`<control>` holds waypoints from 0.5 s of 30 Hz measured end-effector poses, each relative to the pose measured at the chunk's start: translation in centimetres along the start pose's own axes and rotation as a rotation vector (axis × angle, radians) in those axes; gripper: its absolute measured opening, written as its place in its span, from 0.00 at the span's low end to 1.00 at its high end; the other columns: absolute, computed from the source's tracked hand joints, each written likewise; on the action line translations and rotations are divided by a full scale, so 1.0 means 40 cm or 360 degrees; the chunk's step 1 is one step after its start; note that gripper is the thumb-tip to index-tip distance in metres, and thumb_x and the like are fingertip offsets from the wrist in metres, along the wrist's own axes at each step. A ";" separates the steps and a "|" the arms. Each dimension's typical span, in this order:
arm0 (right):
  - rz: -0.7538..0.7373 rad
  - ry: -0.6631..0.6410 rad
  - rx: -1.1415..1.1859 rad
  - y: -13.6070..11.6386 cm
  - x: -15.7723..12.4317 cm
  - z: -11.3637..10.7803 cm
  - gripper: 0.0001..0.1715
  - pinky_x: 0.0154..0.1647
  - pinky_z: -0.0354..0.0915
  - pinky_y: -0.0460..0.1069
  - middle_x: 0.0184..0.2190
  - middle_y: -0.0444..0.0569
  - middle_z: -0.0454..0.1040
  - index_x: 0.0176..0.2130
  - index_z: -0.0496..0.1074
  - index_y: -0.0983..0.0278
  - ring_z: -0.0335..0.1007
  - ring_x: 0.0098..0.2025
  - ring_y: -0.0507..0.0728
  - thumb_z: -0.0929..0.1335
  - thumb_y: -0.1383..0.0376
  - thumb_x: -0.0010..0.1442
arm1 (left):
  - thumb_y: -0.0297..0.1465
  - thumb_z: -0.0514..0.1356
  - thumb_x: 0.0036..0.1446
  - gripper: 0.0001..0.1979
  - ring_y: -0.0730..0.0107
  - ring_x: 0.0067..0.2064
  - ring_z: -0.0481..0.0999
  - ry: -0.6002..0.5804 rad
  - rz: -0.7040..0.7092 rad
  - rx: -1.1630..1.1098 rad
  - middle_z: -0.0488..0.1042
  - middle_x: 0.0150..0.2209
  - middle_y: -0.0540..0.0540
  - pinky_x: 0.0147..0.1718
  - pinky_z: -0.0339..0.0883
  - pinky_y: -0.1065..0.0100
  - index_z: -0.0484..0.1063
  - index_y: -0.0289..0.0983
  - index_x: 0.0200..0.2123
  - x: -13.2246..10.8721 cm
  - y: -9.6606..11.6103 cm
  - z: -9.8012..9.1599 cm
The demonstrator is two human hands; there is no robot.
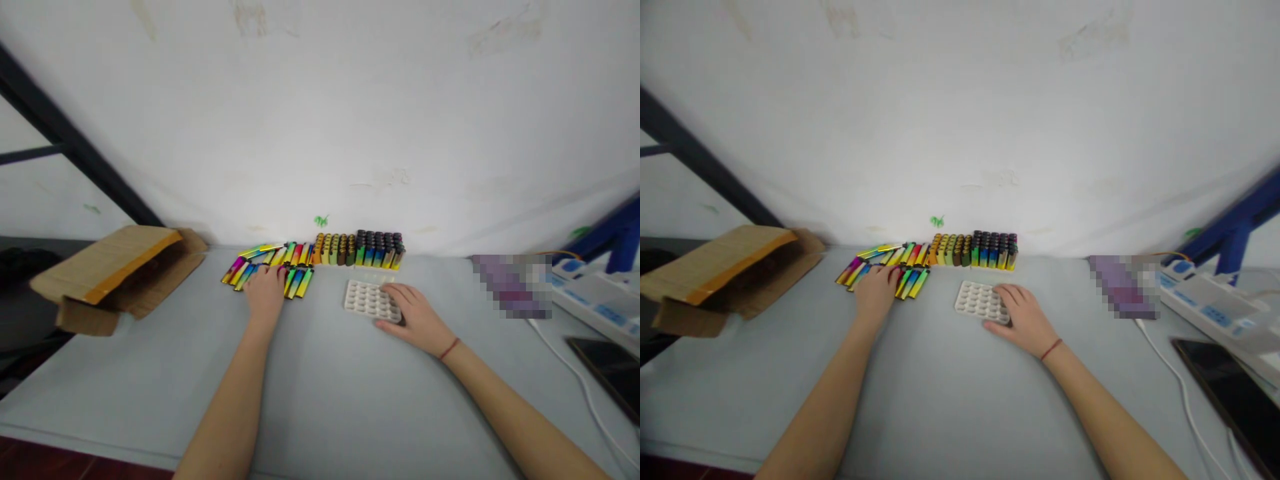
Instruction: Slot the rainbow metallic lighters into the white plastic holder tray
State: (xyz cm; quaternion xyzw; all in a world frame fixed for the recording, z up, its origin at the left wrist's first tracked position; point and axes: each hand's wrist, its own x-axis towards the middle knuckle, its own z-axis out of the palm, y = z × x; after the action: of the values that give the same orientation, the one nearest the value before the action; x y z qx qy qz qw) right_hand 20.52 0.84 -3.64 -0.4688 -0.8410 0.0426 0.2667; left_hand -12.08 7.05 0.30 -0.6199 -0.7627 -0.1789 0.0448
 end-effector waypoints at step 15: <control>-0.0004 0.0026 0.0108 0.000 -0.005 0.005 0.34 0.58 0.65 0.65 0.56 0.63 0.70 0.61 0.59 0.65 0.67 0.57 0.67 0.68 0.53 0.62 | 0.45 0.54 0.60 0.16 0.77 0.20 0.62 -0.0268 -0.0165 -0.2333 0.66 0.22 0.54 0.20 0.57 0.74 0.65 0.38 0.32 -0.071 0.156 0.044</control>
State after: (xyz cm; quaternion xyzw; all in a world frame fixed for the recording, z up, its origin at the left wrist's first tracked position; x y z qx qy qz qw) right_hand 20.49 0.72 -3.89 -0.4588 -0.8375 0.0668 0.2892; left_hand -5.15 6.02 -0.79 -0.4656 -0.4767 -0.5961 -0.4479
